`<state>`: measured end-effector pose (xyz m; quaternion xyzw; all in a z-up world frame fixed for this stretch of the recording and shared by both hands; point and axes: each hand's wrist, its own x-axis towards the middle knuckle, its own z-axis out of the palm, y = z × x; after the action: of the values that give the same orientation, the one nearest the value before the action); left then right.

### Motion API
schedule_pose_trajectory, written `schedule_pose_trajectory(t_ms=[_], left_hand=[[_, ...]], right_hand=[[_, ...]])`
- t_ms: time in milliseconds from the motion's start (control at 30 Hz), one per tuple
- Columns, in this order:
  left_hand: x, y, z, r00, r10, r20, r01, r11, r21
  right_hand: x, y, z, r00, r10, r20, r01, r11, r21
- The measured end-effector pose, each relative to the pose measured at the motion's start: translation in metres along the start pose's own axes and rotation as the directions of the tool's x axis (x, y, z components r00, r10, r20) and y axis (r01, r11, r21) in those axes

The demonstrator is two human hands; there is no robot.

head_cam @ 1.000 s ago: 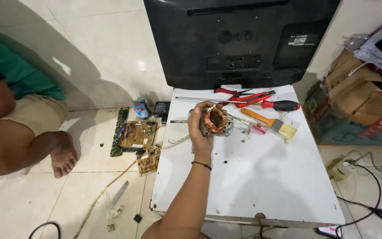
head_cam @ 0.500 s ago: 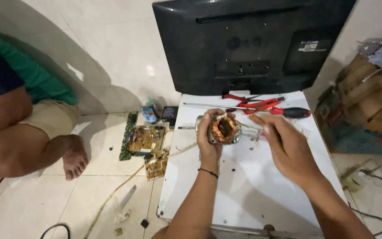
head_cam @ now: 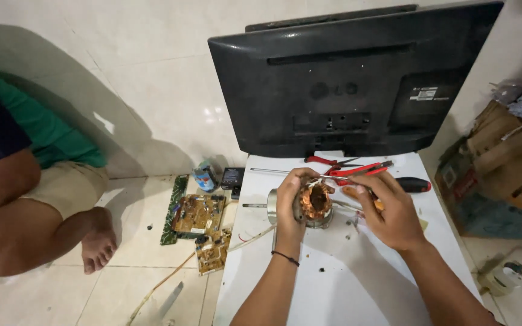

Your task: Cleaning dust and debris from motor components using a brush and a screwdriver.

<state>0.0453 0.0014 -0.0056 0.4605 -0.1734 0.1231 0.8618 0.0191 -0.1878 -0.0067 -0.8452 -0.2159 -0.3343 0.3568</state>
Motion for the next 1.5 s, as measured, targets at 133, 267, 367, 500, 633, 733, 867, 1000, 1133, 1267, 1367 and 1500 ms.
schedule_pose_trajectory(t_ms=[133, 267, 367, 500, 633, 733, 867, 1000, 1133, 1267, 1367, 1500], left_hand=[[-0.01, 0.008, 0.001, 0.999, 0.042, -0.021, -0.041, 0.998, 0.049], [-0.014, 0.009, 0.0, 0.997, 0.068, -0.048, -0.066, 0.997, 0.034], [-0.014, 0.0, -0.008, 0.999, 0.017, -0.03, -0.018, 0.999, -0.032], [-0.012, -0.009, -0.014, 0.999, -0.031, -0.019, 0.028, 0.988, -0.151], [-0.012, -0.013, -0.022, 0.995, -0.099, -0.01, 0.092, 0.951, -0.294], [-0.013, -0.001, -0.007, 0.996, -0.085, 0.001, 0.081, 0.946, -0.314], [-0.013, 0.004, -0.006, 0.997, -0.078, -0.015, 0.07, 0.954, -0.291], [-0.011, 0.006, -0.007, 0.998, -0.009, -0.067, -0.009, 0.965, -0.263], [-0.007, 0.011, -0.009, 0.972, 0.113, -0.205, -0.136, 0.986, -0.101], [-0.01, 0.025, -0.002, 0.97, 0.131, -0.206, -0.153, 0.984, -0.093], [-0.009, 0.027, -0.006, 0.976, 0.125, -0.179, -0.142, 0.986, -0.088], [-0.009, 0.03, -0.007, 0.971, 0.137, -0.198, -0.155, 0.984, -0.082]], right_hand=[[0.003, -0.001, -0.008, 0.98, -0.195, -0.023, 0.19, 0.971, -0.148], [0.009, -0.02, -0.013, 0.967, -0.254, -0.037, 0.242, 0.95, -0.197], [0.007, -0.019, -0.012, 0.95, -0.311, 0.0, 0.301, 0.918, -0.257], [0.006, -0.022, -0.008, 0.967, -0.255, -0.031, 0.239, 0.938, -0.25], [0.003, -0.027, 0.0, 0.995, -0.099, -0.007, 0.098, 0.995, -0.033], [0.001, -0.022, 0.0, 0.999, -0.007, -0.048, 0.01, 0.997, 0.071], [0.007, -0.019, -0.005, 0.999, 0.028, -0.027, -0.025, 0.991, 0.129], [0.008, -0.022, -0.014, 0.966, 0.215, 0.144, -0.205, 0.976, -0.079], [0.018, -0.031, -0.024, 0.837, 0.373, 0.4, -0.284, 0.922, -0.263], [0.027, -0.041, -0.029, 0.769, 0.514, 0.381, -0.414, 0.854, -0.315], [0.022, -0.03, -0.026, 0.779, 0.496, 0.385, -0.385, 0.861, -0.331], [0.017, -0.024, -0.02, 0.734, 0.431, 0.525, -0.326, 0.902, -0.284]])
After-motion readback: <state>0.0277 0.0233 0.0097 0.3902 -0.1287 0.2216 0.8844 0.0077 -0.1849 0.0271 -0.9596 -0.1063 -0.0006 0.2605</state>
